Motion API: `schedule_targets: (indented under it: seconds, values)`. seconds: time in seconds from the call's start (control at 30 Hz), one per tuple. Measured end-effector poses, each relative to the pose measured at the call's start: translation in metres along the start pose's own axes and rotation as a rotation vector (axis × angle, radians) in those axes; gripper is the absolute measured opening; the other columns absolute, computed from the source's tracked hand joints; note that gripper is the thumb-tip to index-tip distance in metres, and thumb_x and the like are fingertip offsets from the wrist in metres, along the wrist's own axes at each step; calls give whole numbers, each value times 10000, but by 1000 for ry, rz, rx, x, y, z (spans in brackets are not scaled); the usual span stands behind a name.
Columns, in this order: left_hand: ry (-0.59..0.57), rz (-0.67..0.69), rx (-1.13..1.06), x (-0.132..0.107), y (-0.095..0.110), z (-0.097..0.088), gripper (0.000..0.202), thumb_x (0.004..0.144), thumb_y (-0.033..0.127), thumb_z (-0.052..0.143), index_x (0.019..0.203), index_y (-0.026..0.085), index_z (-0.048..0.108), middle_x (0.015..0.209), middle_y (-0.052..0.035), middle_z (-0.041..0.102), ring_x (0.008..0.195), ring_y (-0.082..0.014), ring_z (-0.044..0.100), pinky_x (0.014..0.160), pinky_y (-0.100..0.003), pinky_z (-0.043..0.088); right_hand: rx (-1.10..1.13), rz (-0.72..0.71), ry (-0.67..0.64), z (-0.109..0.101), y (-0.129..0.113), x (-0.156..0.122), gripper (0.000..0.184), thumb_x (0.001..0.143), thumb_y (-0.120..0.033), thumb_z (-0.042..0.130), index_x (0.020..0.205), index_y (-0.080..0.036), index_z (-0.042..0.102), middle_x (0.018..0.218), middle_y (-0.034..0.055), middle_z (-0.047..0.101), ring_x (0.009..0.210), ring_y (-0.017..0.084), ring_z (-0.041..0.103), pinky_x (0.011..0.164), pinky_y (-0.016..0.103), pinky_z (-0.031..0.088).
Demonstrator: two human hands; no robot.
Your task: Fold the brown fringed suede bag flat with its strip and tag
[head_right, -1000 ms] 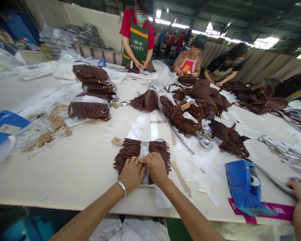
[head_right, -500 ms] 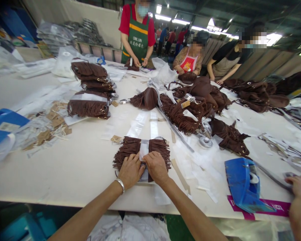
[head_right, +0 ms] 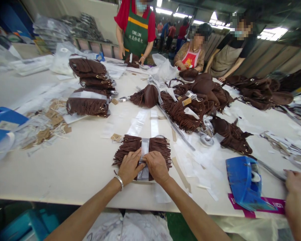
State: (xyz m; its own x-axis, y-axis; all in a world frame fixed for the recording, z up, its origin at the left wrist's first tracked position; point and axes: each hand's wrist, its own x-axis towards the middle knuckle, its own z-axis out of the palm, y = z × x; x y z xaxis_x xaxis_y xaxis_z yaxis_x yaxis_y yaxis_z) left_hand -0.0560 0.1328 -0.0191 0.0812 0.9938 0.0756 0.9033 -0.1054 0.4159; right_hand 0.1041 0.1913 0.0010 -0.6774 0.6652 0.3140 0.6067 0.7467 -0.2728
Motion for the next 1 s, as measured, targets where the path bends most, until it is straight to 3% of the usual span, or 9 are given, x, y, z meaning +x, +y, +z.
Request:
schedule_targets:
  seconds: [0.13, 0.27, 0.37, 0.63, 1.0]
  values:
    - [9, -13, -40, 1, 1, -2, 643, 930, 418, 476, 1494, 248, 218, 1455, -80, 469, 1195, -254, 450, 949, -417, 391, -34, 0, 27, 2, 0, -2, 177, 974, -247, 485, 880, -181, 620, 832, 54, 631, 849, 198, 536, 806, 345, 390]
    - [29, -50, -68, 1, 4, -6, 776, 925, 419, 485, 1528, 199, 51, 1216, -97, 612, 1077, -256, 498, 889, -390, 398, -40, 14, 71, 3, 1, -3, 147, 966, -183, 473, 925, -183, 615, 869, 62, 639, 879, 207, 548, 830, 356, 408]
    - [26, -64, -100, 2, 5, -8, 848, 911, 420, 510, 1528, 185, -23, 1117, -88, 631, 1055, -262, 504, 882, -388, 387, -54, 12, 86, -3, 0, -1, 157, 963, -161, 463, 946, -186, 616, 894, 67, 644, 907, 210, 553, 851, 362, 419]
    - [32, -50, -140, 5, 1, -5, 866, 911, 409, 513, 1524, 210, -66, 1175, -77, 614, 1061, -258, 498, 906, -399, 373, -101, -52, 57, -9, -3, 3, 80, 934, -179, 532, 917, -196, 609, 1026, 66, 672, 1036, 217, 547, 951, 384, 422]
    - [43, -22, -45, 4, 4, -5, 793, 940, 364, 437, 1522, 159, -62, 1092, -97, 629, 1023, -263, 495, 852, -396, 378, -104, -138, -5, -6, -5, 3, 138, 943, -164, 499, 957, -220, 624, 1047, 50, 689, 1053, 199, 564, 1064, 432, 364]
